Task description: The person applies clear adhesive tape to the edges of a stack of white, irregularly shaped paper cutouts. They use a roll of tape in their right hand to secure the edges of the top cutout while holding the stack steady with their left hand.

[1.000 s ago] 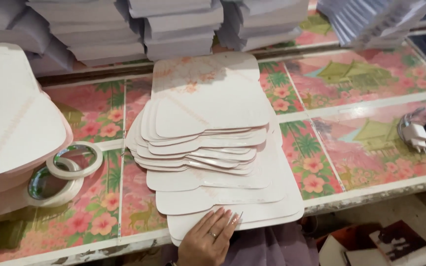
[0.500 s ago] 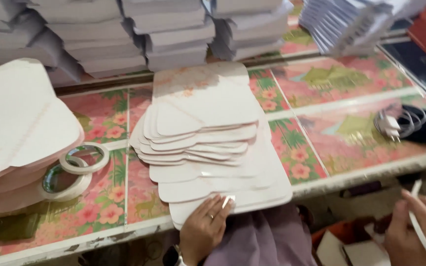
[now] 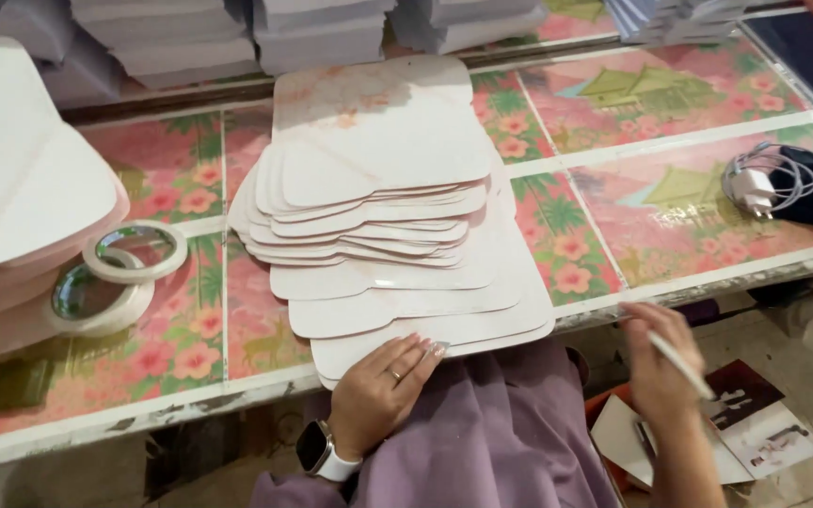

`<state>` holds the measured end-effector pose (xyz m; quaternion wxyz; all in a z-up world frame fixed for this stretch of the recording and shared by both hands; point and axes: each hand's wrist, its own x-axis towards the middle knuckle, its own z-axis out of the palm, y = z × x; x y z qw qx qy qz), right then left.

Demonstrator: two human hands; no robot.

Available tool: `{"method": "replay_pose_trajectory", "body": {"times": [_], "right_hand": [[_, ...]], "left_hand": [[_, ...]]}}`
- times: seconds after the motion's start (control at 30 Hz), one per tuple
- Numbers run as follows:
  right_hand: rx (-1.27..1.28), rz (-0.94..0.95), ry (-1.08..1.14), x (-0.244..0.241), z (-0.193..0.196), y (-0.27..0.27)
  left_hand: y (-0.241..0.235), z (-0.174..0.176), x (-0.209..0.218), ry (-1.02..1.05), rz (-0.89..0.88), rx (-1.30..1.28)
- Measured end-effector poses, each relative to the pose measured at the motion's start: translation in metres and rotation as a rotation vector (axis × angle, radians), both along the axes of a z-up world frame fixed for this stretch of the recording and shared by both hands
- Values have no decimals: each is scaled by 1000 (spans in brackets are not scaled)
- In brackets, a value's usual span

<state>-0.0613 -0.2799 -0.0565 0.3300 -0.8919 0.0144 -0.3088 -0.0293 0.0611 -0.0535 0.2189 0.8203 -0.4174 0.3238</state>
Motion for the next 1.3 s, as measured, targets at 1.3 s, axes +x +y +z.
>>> {"method": "replay_pose_trajectory", "body": {"times": [1.3], "right_hand": [[253, 270, 466, 20, 15, 132]], "left_hand": [[1, -11, -2, 298, 57, -118]]}}
